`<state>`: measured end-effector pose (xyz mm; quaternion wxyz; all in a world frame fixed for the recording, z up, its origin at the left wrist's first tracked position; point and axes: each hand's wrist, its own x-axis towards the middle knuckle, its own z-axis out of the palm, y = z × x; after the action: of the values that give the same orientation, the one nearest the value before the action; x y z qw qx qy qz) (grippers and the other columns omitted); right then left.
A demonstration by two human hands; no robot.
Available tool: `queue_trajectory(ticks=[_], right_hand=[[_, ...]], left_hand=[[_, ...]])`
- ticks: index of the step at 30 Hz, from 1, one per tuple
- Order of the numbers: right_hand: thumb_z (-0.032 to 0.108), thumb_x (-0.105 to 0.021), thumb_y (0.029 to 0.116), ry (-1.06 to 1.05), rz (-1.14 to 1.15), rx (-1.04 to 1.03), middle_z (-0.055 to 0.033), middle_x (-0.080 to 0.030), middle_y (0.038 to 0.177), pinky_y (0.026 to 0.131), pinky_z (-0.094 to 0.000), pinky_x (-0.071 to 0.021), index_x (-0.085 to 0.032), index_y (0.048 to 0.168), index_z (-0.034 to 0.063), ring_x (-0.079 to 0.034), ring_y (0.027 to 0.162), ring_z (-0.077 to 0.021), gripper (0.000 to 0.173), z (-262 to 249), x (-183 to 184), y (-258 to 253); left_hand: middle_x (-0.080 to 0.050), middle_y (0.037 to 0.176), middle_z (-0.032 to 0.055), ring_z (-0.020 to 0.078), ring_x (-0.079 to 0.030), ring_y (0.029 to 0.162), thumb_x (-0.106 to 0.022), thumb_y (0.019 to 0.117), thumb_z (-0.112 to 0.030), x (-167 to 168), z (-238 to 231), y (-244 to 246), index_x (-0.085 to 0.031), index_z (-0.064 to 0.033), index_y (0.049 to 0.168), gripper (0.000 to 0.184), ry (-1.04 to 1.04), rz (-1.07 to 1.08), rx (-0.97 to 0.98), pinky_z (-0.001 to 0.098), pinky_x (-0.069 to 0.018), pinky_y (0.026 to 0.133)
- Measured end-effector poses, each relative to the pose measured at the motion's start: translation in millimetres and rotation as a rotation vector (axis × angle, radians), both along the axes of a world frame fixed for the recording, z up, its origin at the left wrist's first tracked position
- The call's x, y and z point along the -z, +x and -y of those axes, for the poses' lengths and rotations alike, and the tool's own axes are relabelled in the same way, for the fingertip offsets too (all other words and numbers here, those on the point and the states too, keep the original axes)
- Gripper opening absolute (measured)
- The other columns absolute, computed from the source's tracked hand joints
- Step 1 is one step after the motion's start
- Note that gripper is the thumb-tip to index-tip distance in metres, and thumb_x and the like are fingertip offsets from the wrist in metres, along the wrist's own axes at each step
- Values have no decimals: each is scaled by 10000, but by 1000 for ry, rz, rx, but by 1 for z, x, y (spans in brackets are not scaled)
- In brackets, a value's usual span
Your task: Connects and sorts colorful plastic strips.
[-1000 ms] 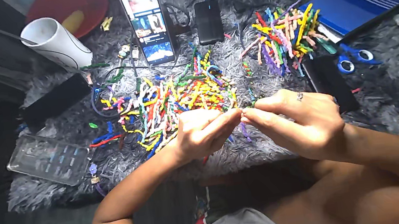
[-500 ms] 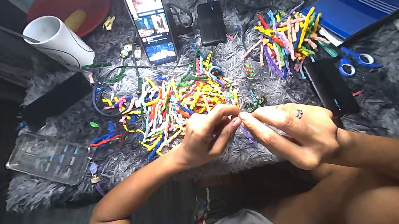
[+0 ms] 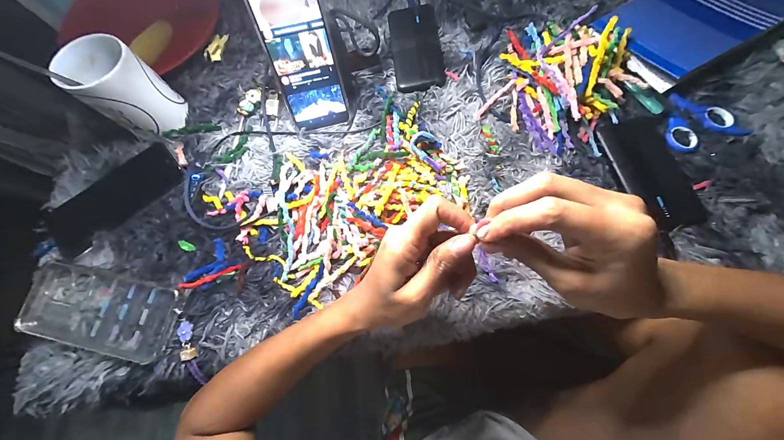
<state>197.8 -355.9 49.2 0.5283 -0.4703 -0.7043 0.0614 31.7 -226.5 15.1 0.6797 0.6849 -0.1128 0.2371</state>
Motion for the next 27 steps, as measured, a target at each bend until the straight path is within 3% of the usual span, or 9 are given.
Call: queue_trajectory(ticks=[3,8,11,14,17,19,22,24,27], right_hand=[[41,-666,965,-103,-243,-85,-16,-682,992,726,-183,-615,-691,995,16,-682,849,-27,46,-1,1,0],[41,-668,958,-383,-530,-235,31,-691,921,637,-177,-600,-680,982,74,-670,728,-28,43,-1,-4,1],[74,-668,958,-325,-307,-207,24,-681,918,705,-162,-598,-681,961,52,-673,803,-16,25,-1,-4,8],[89,-615,1003,-73,144,-45,-55,-710,945,803,-163,-560,-708,936,14,-680,913,-49,136,-1,-4,12],[80,-572,1023,21,380,68,-112,-747,948,695,-230,-533,-731,936,32,-710,871,-132,187,-1,-5,12],[71,-555,1020,43,449,122,-126,-759,966,714,-271,-545,-733,945,35,-727,898,-177,196,0,-7,10],[35,-544,1017,106,573,168,-142,-761,1018,859,-310,-570,-721,956,21,-725,1023,-238,187,3,-17,3],[24,-542,1011,122,652,188,-130,-766,1009,939,-333,-546,-721,958,28,-710,1083,-259,186,4,-33,-6],[19,-539,996,76,777,143,-129,-752,977,853,-384,-551,-736,999,22,-702,1054,-300,197,2,-75,-23]], left_hand=[[-567,734,-68,-80,-492,618,-438,1110,-192,-5,-2,0,-529,-116,1083,122,-106,-31,97,76,-395,556],[-657,773,-63,-83,-563,660,-596,1028,-88,-7,-22,2,-659,-46,1008,78,-113,-39,232,88,-467,595],[-644,751,-10,-85,-555,687,-624,979,-13,-16,-32,2,-670,51,938,89,191,-27,143,76,-464,638],[-670,714,26,-30,-562,629,-657,960,-55,-24,-37,-1,-739,13,918,115,643,36,-115,116,-446,597],[-597,631,23,87,-522,534,-620,981,-119,-29,-31,-6,-768,-57,950,163,1024,95,-382,235,-391,508],[-559,603,39,153,-515,512,-589,988,-119,-33,-24,-10,-765,-57,975,187,1215,114,-519,283,-383,488],[-594,635,69,190,-515,512,-597,971,-84,-36,-5,-16,-774,-28,1037,197,1325,113,-714,308,-363,475],[-596,619,66,191,-507,495,-592,972,-95,-39,8,-20,-770,-18,1010,197,1306,85,-878,309,-345,460],[-542,583,55,171,-498,478,-552,1000,-160,-49,23,-29,-715,-27,903,232,1203,22,-1117,294,-347,448]])
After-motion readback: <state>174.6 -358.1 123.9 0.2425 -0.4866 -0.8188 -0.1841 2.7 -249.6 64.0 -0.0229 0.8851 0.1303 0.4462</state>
